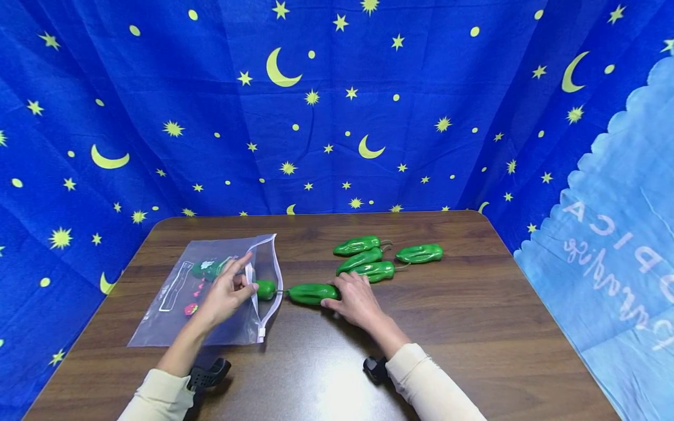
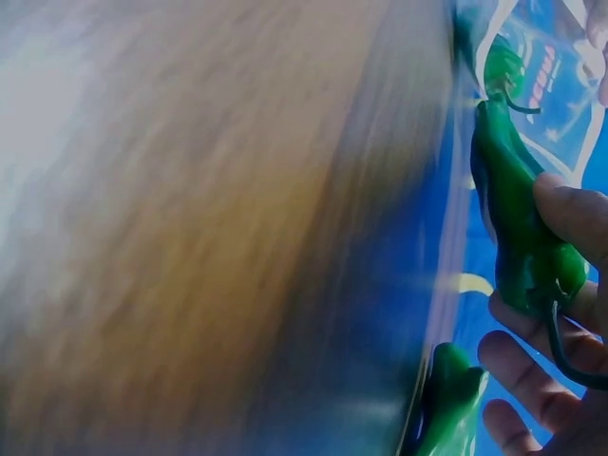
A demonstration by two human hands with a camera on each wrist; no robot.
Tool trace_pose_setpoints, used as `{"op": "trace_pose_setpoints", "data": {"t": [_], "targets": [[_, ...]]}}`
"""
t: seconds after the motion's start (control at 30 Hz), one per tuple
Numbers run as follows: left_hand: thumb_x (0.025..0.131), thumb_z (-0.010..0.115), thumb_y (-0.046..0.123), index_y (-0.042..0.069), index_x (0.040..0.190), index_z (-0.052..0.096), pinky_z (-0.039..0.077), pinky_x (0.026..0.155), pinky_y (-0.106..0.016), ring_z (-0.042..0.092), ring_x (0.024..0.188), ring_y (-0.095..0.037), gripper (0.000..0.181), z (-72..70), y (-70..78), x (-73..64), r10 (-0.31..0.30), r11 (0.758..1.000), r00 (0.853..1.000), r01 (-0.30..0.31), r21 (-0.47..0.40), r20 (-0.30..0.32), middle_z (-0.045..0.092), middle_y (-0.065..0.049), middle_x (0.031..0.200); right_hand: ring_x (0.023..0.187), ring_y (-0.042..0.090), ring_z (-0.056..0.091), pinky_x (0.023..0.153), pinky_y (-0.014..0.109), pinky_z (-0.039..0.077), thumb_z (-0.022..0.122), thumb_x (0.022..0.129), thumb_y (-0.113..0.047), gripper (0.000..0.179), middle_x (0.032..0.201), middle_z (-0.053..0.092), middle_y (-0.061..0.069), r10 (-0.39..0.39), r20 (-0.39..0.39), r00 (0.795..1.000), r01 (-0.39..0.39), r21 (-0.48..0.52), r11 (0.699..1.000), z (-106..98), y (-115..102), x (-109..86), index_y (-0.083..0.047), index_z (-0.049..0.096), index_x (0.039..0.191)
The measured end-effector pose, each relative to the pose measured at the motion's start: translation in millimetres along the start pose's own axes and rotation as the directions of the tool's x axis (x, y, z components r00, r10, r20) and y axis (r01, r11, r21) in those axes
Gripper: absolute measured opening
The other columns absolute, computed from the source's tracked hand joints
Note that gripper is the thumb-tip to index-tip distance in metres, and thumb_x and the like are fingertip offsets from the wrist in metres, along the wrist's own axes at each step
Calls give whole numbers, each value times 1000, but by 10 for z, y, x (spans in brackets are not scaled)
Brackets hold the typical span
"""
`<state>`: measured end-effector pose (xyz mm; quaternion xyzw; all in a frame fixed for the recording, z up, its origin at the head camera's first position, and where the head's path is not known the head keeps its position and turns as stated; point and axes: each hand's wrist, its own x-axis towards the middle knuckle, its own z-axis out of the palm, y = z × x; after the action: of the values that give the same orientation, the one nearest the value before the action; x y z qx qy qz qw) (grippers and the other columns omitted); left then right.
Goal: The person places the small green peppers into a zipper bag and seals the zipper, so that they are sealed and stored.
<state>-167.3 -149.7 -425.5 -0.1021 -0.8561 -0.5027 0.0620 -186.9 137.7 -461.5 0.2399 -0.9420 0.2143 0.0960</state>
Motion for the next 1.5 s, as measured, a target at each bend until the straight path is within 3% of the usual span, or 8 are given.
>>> {"op": "trace_pose_setpoints", "data": {"t": [0.27,0.37,0.5,0.57,0.67,1.17,1.33,1.5], "targets": [[80,67,-3,2,145,33,40,49,-16,44,61,0,73,9,-4,6,-18,1000,1000,18,-13,12,45,-13,96,91,23,56,78,39,42,74,76,-42,47,94,65,5,-22,-40,999,22,-3,1000,31,-79,58,-9,68,108],[80,65,-5,-1,144,32,40,50,-14,44,62,-1,72,-13,141,-26,-45,999,999,45,-12,22,45,-16,97,90,22,56,78,37,41,74,75,-42,46,93,66,5,-19,-48,999,18,-8,1000,45,-105,79,-10,68,107],[80,65,-5,-1,145,31,39,50,-13,43,62,-1,73,-14,172,-29,-56,998,998,56,-13,24,45,-17,99,90,22,57,78,36,41,74,75,-42,46,94,67,5,-19,-61,998,18,-12,1000,70,-138,121,-10,69,107],[80,66,-4,1,145,31,40,50,-14,44,62,0,74,11,60,-2,-40,999,999,41,-27,22,45,-15,100,89,22,57,76,36,40,74,75,-42,46,95,68,5,-22,-68,997,21,-15,1000,82,-160,147,-10,69,107],[80,67,-2,3,145,33,41,50,-15,45,62,0,74,24,8,8,-19,999,1000,20,-41,21,45,-15,100,88,21,56,76,35,39,74,75,-44,47,95,67,4,-22,-66,998,19,-37,999,101,-196,186,-11,69,107],[81,65,-6,-2,144,32,39,51,-13,43,63,-1,72,25,129,-12,-51,999,999,51,5,12,45,-17,99,86,20,55,75,35,38,73,75,-46,47,96,68,2,-21,-71,997,14,-92,996,175,-392,351,-13,69,107],[82,67,-1,2,145,33,39,52,-13,43,63,0,72,25,89,-7,-41,998,999,40,40,9,46,-13,99,87,20,55,75,34,38,72,75,-47,46,97,68,2,-29,-59,998,21,-134,991,200,-457,383,-13,68,107],[82,67,1,5,145,34,40,51,-15,44,64,-2,72,24,33,2,-20,1000,1000,20,6,17,46,-13,99,87,20,55,75,34,39,71,75,-49,46,97,68,0,-40,-54,998,30,-172,985,250,-508,413,-16,68,107]]}}
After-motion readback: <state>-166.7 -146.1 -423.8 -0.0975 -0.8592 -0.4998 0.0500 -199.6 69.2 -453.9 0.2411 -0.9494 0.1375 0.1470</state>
